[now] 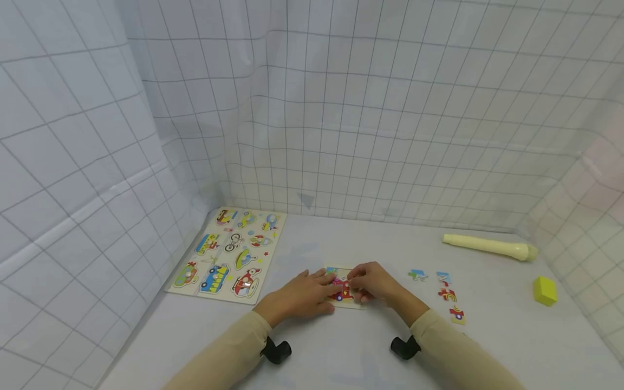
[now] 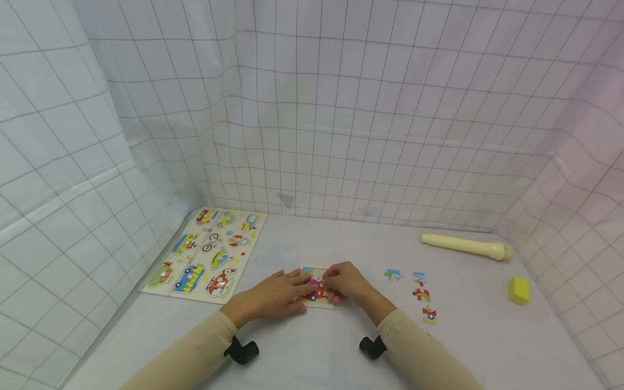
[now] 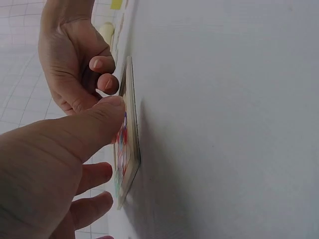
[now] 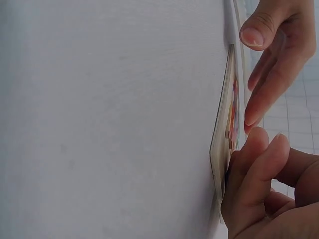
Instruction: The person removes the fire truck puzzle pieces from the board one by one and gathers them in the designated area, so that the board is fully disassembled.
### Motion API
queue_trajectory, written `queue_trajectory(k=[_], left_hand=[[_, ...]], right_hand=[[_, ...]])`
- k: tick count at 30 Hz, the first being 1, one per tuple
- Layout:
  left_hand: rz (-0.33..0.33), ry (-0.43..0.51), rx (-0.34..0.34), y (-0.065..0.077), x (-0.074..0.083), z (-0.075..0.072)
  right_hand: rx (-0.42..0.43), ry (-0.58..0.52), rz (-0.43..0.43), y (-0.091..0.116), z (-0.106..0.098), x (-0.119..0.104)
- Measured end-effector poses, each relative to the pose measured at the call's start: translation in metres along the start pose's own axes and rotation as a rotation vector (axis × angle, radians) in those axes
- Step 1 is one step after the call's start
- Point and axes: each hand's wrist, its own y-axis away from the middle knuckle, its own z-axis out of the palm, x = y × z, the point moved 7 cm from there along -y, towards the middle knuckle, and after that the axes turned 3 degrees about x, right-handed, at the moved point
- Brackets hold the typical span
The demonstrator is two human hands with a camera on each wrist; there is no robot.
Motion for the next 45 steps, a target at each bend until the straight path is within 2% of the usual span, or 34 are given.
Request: queue_trajectory(k=[6, 16, 30, 37, 41, 45], left_hand=[[0.036, -0.016, -0.016, 0.000, 0.002, -0.001], [0.027, -0.016, -0.043, -0.004, -0.003, 0.005], [0.012, 0.041, -0.057, -0.002, -0.006, 0.005], [0.015, 0.023, -0.052, -0.002, -0.002, 0.002], [0.024, 0.012, -0.043, -0.001, 0.000, 0.001], [0.033, 0.005, -0.029, -0.001, -0.001, 0.002]], right_hand=[[0.004, 0.021, 0.005, -0.003, 0.001, -0.001], [0.014, 0.032, -0.026, -0.006, 0.002, -0.007], [0.071, -0.017, -0.031, -0.011, -0.008, 0.001], [0.084, -0.033, -0.041, 0.006, -0.035, 0.002], [0.092, 0.003, -0.042, 0.021, -0.065, 0.010], [0.126, 0.040, -0.025, 0.039, -0.104, 0.019]])
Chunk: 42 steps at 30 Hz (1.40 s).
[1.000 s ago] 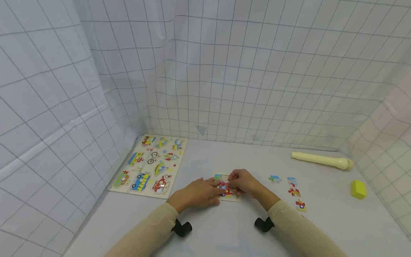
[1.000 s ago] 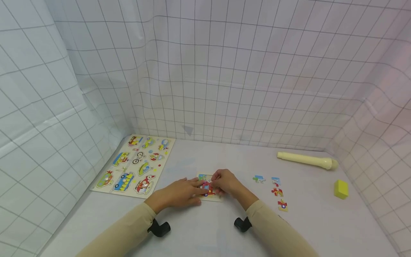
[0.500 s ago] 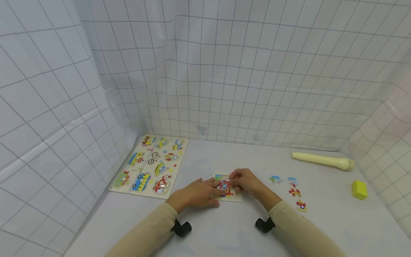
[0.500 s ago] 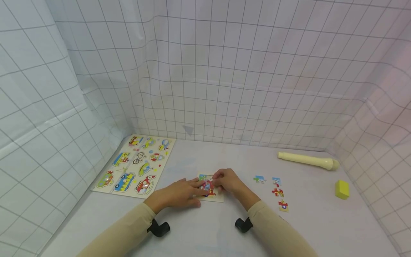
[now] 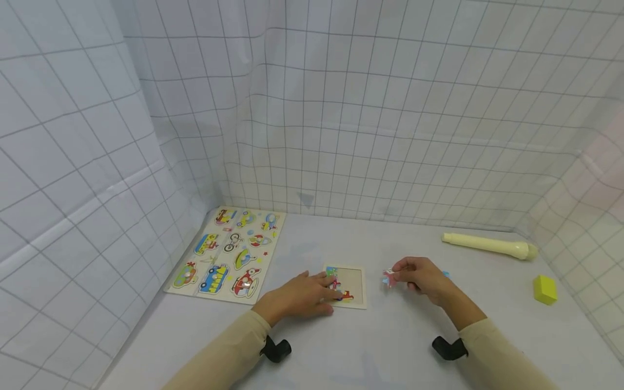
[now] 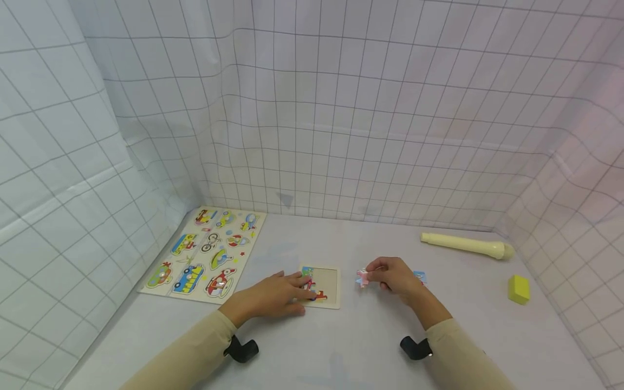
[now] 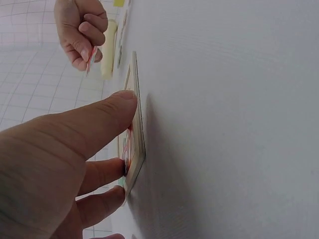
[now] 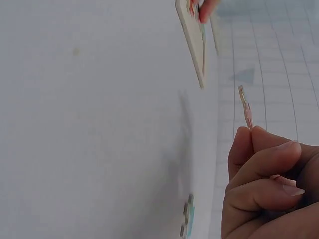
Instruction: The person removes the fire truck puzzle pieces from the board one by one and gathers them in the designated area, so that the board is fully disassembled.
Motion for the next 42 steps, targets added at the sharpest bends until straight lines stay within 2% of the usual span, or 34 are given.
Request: queue_trajectory(k=[3, 6, 11, 21, 29, 33, 37, 42], left_hand=[[-0.007, 0.004, 0.001, 0.000, -0.001, 0.001], [-0.011, 0.000, -0.003, 0.000, -0.001, 0.001], [-0.006, 0.003, 0.005, 0.001, -0.001, 0.000], [0.002, 0.022, 0.014, 0.000, 0.000, 0.002], [0.011, -0.012, 0.009, -0.002, 0.001, 0.001], [0.010, -0.006, 0.008, -0.001, 0.000, 0.001], [-0.001, 0.017, 0.011, -0.001, -0.001, 0.000], [-0.003, 0.062, 0.053, -0.003, -0.002, -0.003]], right_hand=[[0.019, 0.017, 0.017, 0.010, -0.030, 0.010], [0.015, 0.031, 0.022, 0.018, -0.051, 0.020], [-0.009, 0.078, 0.041, 0.023, -0.063, 0.033], [0.015, 0.165, 0.057, 0.020, -0.057, 0.039], [0.070, 0.241, 0.033, 0.023, -0.057, 0.034], [0.085, 0.241, 0.006, 0.022, -0.054, 0.028], [0.068, 0.190, -0.006, 0.015, -0.039, 0.017], [0.005, 0.141, -0.022, 0.007, -0.004, 0.002]])
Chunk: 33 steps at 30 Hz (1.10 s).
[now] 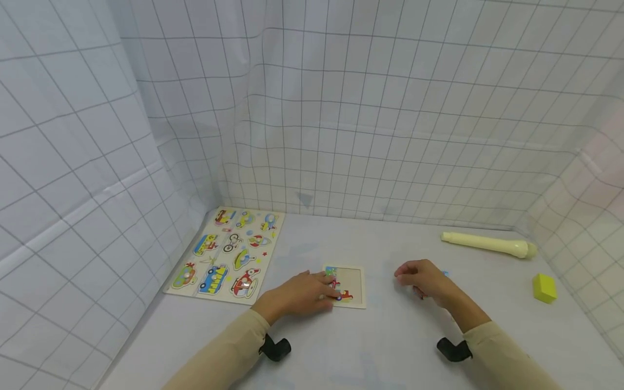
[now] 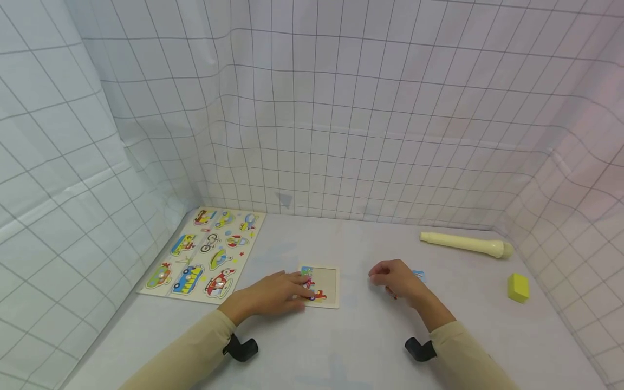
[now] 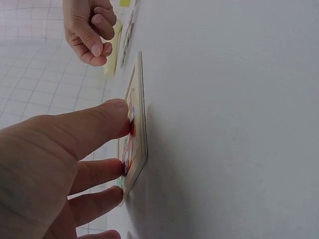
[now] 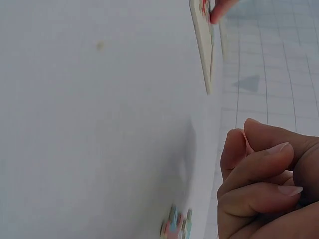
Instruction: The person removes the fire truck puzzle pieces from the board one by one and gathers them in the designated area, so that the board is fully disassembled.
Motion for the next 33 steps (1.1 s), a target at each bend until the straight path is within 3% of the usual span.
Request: queue_trajectory(k=[3, 9, 14, 19, 28, 33], left_hand=[[0.008, 0.001, 0.045, -0.002, -0.002, -0.003], [-0.091, -0.033, 0.167, -0.010, -0.013, -0.010], [-0.116, -0.055, 0.162, -0.015, -0.015, -0.007], [-0.142, -0.081, 0.154, -0.015, -0.017, -0.006], [-0.116, -0.079, 0.127, -0.019, -0.015, 0.001], [-0.124, -0.090, 0.127, -0.016, -0.015, -0.002]], right_hand=[[-0.045, -0.005, -0.020, -0.004, 0.023, -0.012], [-0.126, -0.023, -0.062, -0.012, 0.065, -0.029], [-0.173, -0.016, -0.091, -0.015, 0.090, -0.038], [-0.178, 0.008, -0.126, -0.018, 0.102, -0.046], [-0.162, 0.056, -0.110, -0.018, 0.107, -0.043], [-0.169, 0.074, -0.142, -0.021, 0.110, -0.046]])
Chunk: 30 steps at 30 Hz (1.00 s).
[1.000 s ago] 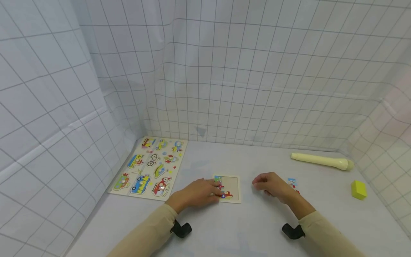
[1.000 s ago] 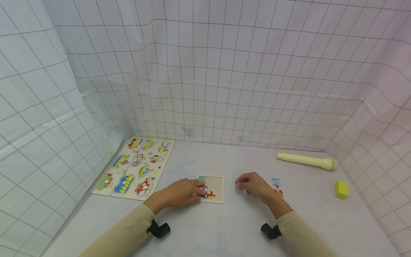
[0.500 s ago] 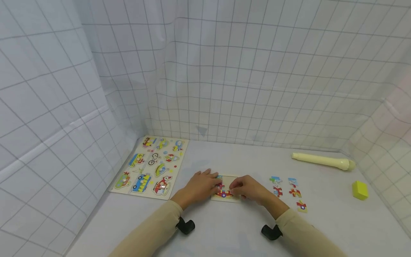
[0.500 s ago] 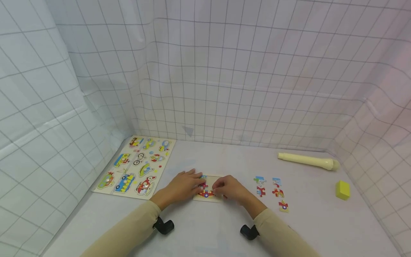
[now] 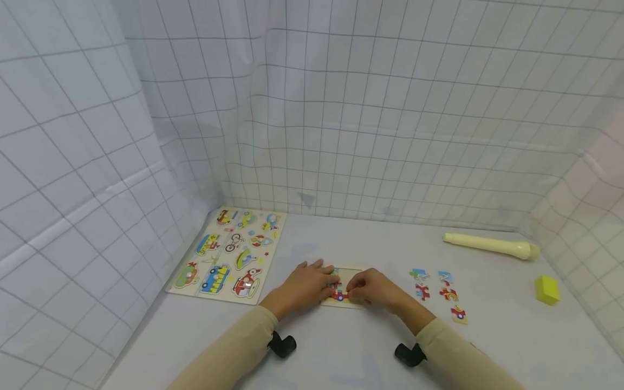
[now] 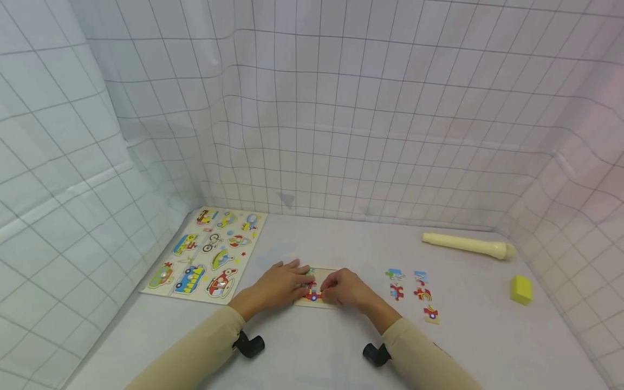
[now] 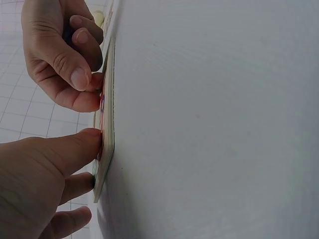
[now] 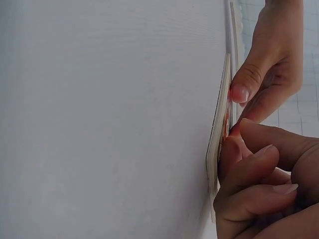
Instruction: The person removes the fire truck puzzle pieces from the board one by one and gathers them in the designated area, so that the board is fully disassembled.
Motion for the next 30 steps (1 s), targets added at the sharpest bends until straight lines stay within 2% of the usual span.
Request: queue_trajectory(k=[10, 21, 25, 30], left_hand=[[-0.003, 0.016, -0.017, 0.0009, -0.0022, 0.0021], [0.003, 0.011, -0.019, 0.0012, -0.0009, -0.0002], [0.007, 0.012, -0.019, 0.0007, -0.0007, 0.0011], [0.009, 0.006, -0.019, 0.0008, -0.0008, 0.0030]], right_hand=[[0.011, -0.004, -0.014, -0.0035, 0.0028, -0.0018], [-0.010, -0.061, 0.023, -0.0006, 0.0044, -0.0054], [0.015, -0.028, 0.031, -0.0003, 0.0041, -0.0033], [0.055, 0.086, 0.013, 0.0019, 0.0034, -0.0026]])
